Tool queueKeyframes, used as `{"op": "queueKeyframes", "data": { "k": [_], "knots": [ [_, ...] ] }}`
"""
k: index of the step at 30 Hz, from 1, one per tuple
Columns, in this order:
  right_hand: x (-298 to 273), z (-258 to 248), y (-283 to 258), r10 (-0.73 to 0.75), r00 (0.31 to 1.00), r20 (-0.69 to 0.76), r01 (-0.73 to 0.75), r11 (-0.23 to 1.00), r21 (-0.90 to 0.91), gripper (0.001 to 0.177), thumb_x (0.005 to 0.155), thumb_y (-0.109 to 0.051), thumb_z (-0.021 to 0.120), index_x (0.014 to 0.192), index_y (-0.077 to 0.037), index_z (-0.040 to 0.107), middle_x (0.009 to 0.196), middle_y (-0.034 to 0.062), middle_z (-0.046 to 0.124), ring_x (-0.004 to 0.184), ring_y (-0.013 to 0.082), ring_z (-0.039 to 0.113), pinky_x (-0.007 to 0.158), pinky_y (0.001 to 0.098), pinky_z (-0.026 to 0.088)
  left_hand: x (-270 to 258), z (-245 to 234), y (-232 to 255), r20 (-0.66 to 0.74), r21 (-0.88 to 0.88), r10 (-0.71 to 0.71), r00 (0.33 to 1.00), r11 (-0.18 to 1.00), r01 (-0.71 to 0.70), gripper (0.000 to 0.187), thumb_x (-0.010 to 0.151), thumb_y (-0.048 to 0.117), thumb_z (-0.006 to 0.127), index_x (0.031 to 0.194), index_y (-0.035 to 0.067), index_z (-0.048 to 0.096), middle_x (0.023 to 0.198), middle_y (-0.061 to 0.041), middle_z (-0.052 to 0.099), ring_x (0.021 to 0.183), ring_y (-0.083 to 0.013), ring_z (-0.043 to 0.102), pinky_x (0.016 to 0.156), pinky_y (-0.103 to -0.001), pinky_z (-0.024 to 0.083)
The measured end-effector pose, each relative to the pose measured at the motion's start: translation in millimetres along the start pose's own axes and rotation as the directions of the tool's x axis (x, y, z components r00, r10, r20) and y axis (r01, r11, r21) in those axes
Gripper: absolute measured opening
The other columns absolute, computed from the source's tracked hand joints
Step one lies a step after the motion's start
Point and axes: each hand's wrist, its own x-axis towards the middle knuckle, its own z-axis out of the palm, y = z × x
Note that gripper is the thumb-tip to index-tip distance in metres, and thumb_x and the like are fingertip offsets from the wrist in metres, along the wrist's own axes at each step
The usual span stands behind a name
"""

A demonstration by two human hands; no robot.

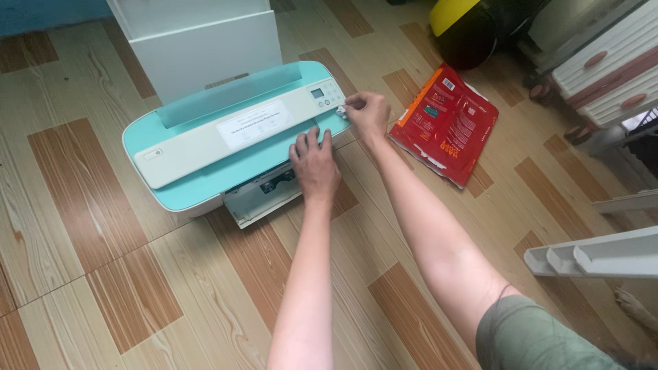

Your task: The person cleans a printer with a white cloth. They wipe the exterior surfaces, open the top lid to wipe the interior, and then open the front paper tray to wipe inside before closing the compartments.

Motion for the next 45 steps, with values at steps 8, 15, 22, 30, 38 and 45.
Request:
{"op": "queueKeyframes", "data": {
  "k": [8,15,22,30,38,45],
  "knots": [
    [-6.1,-5.8,51.9,0.061,0.997,0.039,-0.059,0.997,-0.056,0.016,0.075,-0.008,0.085,0.090,-0.004,0.082,0.082,0.0122,0.078,0.072,0.0172,0.076,0.068,0.0300,0.059,21.5,-1.3,-3.7,-0.005,-0.131,-0.001,1.000,0.991,0.000,0.031,0.092,0.013,0.065,0.122,0.016,0.074,0.115,-0.009,0.058,0.114,-0.0302,0.051,0.099,-0.046,0.040],
    [-29.5,-33.8,28.3,0.139,0.990,0.033,-0.143,0.963,0.229,0.014,0.086,-0.008,0.078,0.099,-0.004,0.079,0.092,0.0090,0.081,0.079,0.0144,0.078,0.072,0.0262,0.061,25.3,11.1,-10.1,-0.030,-0.116,-0.028,0.999,0.993,0.024,0.026,0.095,0.012,0.066,0.117,0.022,0.076,0.112,-0.005,0.060,0.111,-0.0266,0.054,0.095,-0.043,0.043],
    [-41.7,-32.0,-22.7,-0.209,0.968,0.142,0.220,0.973,-0.067,0.010,0.079,-0.007,0.084,0.089,-0.007,0.082,0.090,0.0098,0.077,0.078,0.0186,0.075,0.071,0.0313,0.061,23.2,13.7,-8.2,-0.081,-0.150,-0.050,0.995,0.988,0.038,0.028,0.085,0.018,0.075,0.113,0.017,0.075,0.111,-0.006,0.061,0.110,-0.0282,0.055,0.095,-0.046,0.043],
    [-33.7,-24.4,-34.1,-0.309,0.937,0.166,0.336,0.925,-0.178,0.011,0.078,-0.001,0.081,0.080,-0.012,0.082,0.083,0.0093,0.076,0.074,0.0230,0.074,0.069,0.0363,0.058,24.4,14.9,-8.7,-0.065,-0.177,-0.089,0.994,0.981,0.076,0.028,0.083,0.018,0.078,0.110,0.015,0.074,0.112,-0.006,0.063,0.111,-0.0289,0.055,0.095,-0.046,0.043],
    [-24.9,-26.8,-8.4,-0.273,0.960,0.061,0.279,0.949,-0.144,0.007,0.076,-0.006,0.084,0.080,-0.009,0.080,0.081,0.0091,0.075,0.070,0.0189,0.072,0.064,0.0339,0.057,28.7,10.1,-11.0,-0.012,-0.154,-0.079,0.997,0.985,0.076,0.023,0.082,0.017,0.076,0.105,0.020,0.076,0.111,-0.004,0.063,0.110,-0.0278,0.055,0.095,-0.046,0.042],
    [-25.7,-26.4,-0.7,0.187,0.967,0.174,-0.228,0.937,0.263,0.010,0.083,-0.009,0.080,0.091,-0.003,0.077,0.083,0.0081,0.079,0.069,0.0112,0.076,0.062,0.0279,0.065,26.2,6.8,-11.9,-0.040,-0.166,-0.022,0.999,0.986,0.015,0.026,0.089,0.012,0.070,0.108,0.026,0.081,0.109,-0.002,0.063,0.108,-0.0268,0.055,0.096,-0.045,0.041]
  ]
}}
